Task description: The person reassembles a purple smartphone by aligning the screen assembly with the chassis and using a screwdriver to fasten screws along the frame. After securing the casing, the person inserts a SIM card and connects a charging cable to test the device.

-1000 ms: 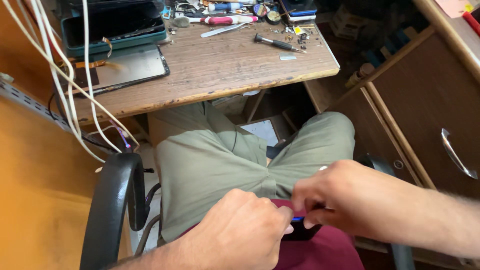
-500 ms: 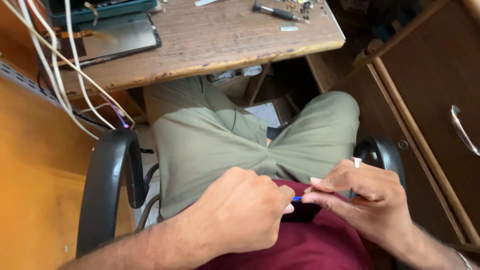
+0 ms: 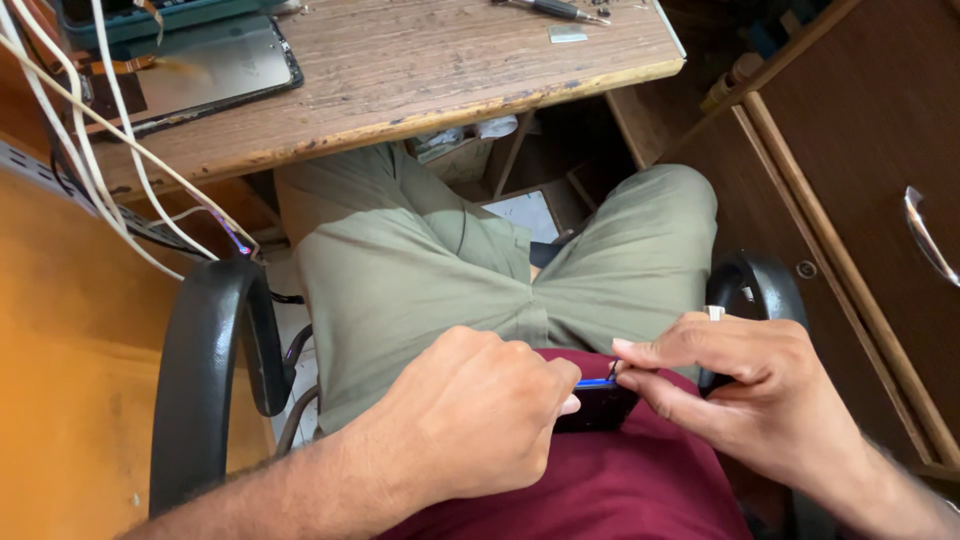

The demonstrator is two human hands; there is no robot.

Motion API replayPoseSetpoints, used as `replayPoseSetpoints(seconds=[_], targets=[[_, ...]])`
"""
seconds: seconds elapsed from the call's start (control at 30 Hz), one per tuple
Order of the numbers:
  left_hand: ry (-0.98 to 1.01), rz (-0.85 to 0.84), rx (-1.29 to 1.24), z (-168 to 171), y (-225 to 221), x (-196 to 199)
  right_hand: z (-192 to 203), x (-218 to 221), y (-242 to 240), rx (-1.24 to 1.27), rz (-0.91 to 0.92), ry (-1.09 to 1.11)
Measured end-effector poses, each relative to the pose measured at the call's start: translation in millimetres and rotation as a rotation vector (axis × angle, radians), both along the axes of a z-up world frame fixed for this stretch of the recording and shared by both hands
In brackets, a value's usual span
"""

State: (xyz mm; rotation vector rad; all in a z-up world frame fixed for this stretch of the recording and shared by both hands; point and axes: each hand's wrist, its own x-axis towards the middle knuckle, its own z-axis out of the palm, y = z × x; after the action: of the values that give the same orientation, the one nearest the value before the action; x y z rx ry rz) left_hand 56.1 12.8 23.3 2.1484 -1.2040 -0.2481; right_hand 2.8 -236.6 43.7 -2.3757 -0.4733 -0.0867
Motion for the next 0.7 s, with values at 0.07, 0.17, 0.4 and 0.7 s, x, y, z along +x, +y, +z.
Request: replayPoseSetpoints(seconds=[0.07, 0.17, 0.4, 0.7], targets=[[0.016, 0.002, 0.008, -1, 0, 1, 0, 0, 1, 0.007, -0.001, -0.005], [0.007, 0.001, 0.002, -2, 0, 2, -1, 1, 0, 0.037, 0.059, -0.035], [0.029, -0.019, 0.028, -1, -2, 2, -2, 0, -3, 0.069, 0.175, 0.014], [0.033, -0.020, 0.075, -4, -5, 0, -8, -9, -2, -0.170, 0.324, -0.115]])
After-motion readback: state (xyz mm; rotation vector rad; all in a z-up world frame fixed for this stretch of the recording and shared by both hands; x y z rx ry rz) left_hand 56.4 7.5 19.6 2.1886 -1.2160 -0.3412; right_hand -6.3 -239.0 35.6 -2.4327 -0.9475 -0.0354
